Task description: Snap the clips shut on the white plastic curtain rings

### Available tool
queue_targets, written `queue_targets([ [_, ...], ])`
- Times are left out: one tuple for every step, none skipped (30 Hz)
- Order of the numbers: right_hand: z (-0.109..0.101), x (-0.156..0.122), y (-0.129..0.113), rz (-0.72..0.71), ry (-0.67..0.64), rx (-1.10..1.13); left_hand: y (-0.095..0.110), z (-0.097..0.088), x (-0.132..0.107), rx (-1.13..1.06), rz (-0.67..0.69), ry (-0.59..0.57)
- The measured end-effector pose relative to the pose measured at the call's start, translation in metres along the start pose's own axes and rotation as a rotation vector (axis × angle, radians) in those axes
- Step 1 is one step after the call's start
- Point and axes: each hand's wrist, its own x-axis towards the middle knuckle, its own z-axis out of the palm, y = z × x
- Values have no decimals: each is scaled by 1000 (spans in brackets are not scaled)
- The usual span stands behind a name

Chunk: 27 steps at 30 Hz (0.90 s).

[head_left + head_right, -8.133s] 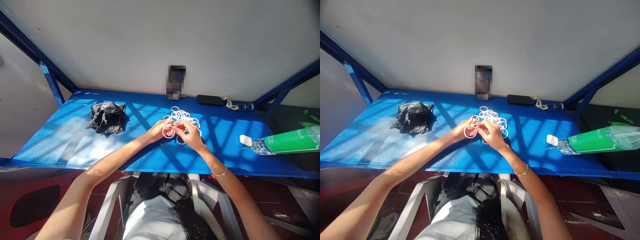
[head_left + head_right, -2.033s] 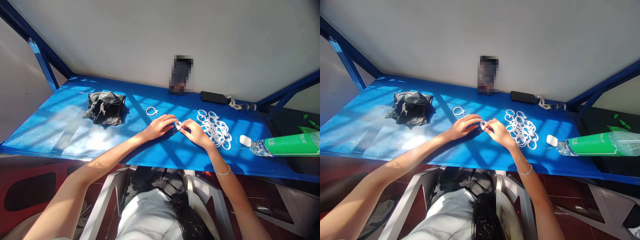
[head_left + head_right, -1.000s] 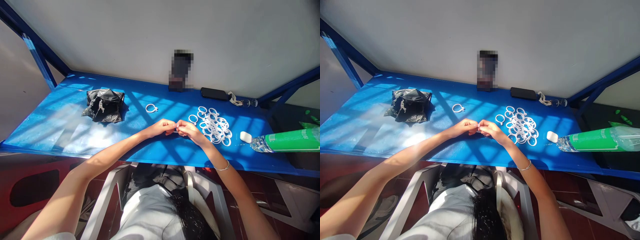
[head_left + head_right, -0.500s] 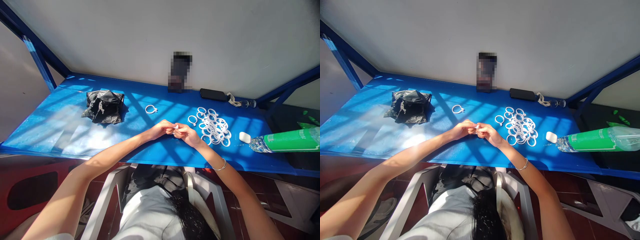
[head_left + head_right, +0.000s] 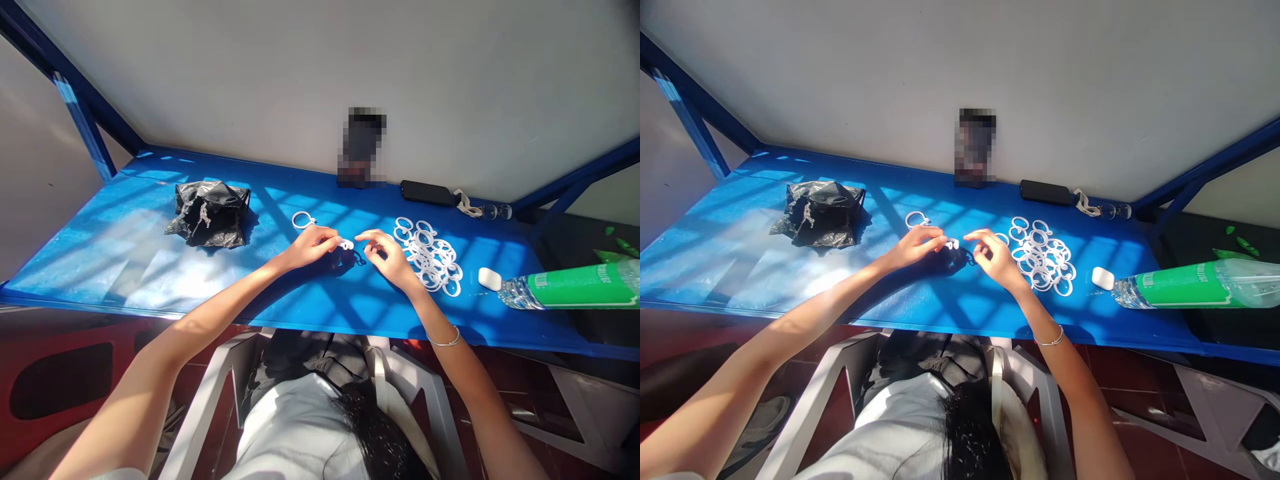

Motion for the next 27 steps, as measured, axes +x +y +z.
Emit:
queue_targets([
  [-6,0,5,-38,81,-208,-2,-6,0,223,50,53],
  [-12,1,10,-60,147,-406,-5,-13,1,426,89,109],
  [-18,1,16,-60,185,-573,-8,-19,1,596,115,160],
  [-25,0,21,-43,197,-696,-12,-25,2,727,120,193],
  [-31,0,26,-20,193,-783,-15,-30,2,821,104,206],
  [-36,-1,30,2,179,-838,-19,-35,2,888,70,209],
  [-40,-2,34,17,159,-867,-22,-38,2,936,26,206],
  [-43,-3,36,21,140,-879,-24,-41,2,969,-23,199],
  [-45,-4,38,14,124,-880,-26,-42,2,988,-70,192],
  [-45,-5,39,0,111,-874,-27,-43,1,994,-112,181],
  [-45,-5,39,-17,105,-865,-27,-43,1,992,-146,166],
  [-44,-6,39,-32,102,-855,-26,-43,0,984,-174,149],
  [-43,-6,38,-42,98,-846,-25,-42,0,974,-197,133],
  [-41,-5,37,-47,92,-836,-24,-41,-1,969,-218,120],
  [-40,-5,36,-48,82,-824,-23,-41,-1,970,-238,111],
  [-38,-4,34,-51,73,-808,-22,-40,-2,975,-256,109],
  [-36,-2,33,-58,66,-782,-21,-40,-2,984,-271,112],
  [-35,-1,31,-75,62,-743,-21,-40,-2,996,-278,120],
  [-32,0,29,-100,61,-689,-20,-39,-2,1003,-273,137],
  [-30,2,26,-129,59,-620,-19,-39,-2,997,-250,161],
  [-27,2,22,-158,51,-539,-18,-37,-2,962,-207,178],
  [-23,3,18,-180,35,-455,-17,-35,-1,890,-148,183],
  [-19,2,13,-186,13,-376,-15,-32,-1,778,-80,172],
  [-15,2,8,-172,-15,-303,-12,-28,-2,637,-16,145],
  [-12,1,4,-137,-49,-235,-9,-23,-2,483,36,105],
  [-8,0,0,-86,-88,-163,-7,-18,-2,333,74,59],
  [-5,-1,-3,-27,-126,-85,-4,-12,-3,202,93,16],
])
